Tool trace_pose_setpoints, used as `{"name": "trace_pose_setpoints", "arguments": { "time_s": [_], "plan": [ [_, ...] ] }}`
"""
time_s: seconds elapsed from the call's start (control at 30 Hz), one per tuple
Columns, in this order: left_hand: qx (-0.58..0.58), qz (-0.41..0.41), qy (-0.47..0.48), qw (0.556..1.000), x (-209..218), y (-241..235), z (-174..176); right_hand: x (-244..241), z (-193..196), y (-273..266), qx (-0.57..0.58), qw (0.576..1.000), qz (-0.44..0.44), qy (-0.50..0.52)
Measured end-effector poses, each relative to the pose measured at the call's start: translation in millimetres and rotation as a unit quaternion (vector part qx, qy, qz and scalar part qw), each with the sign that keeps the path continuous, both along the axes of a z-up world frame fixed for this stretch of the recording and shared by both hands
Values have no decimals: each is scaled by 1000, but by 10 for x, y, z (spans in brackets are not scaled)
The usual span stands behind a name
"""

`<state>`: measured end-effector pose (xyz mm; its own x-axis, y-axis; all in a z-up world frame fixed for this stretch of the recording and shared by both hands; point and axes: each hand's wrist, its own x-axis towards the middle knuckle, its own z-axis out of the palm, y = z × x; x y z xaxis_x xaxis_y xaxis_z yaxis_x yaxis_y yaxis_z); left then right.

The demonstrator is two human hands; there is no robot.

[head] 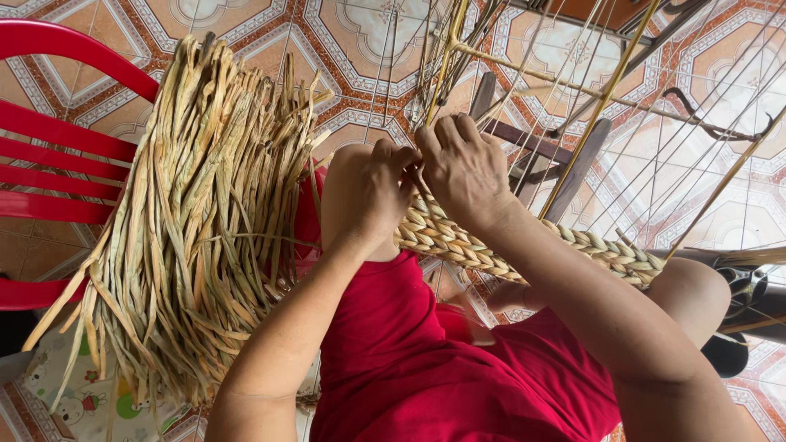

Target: The person weaves a mat using dried palm leaves on a wooden frame. They repeatedly pull new strands through the existing weave, interlace them, and tighten the structure to extend the mat's length.

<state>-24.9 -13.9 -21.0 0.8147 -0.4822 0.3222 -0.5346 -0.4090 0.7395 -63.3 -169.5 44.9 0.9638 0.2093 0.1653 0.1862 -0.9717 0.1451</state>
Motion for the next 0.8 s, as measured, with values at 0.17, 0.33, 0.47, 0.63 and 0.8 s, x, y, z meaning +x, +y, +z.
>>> {"name": "trace_pose_setpoints", "arguments": {
  "time_s": [0.17, 0.33, 0.47, 0.63, 0.8],
  "plan": [
    [-77, -60, 14, 995, 121, 49, 132, 102, 211, -252, -21, 984, 107, -141],
    [73, -55, -6, 996, 166, 230, 348, -54, 430, -158, -16, 990, 83, 116],
    [-47, -60, 12, 997, 153, 135, 91, -443, 815, -202, -90, 978, 40, 182],
    [-30, -74, -20, 997, 140, 162, -73, -711, 976, -221, -157, 925, -42, 342],
    [4, -103, -77, 992, 154, 194, -108, -855, 779, -319, -110, 929, -49, 350]
  ]
}}
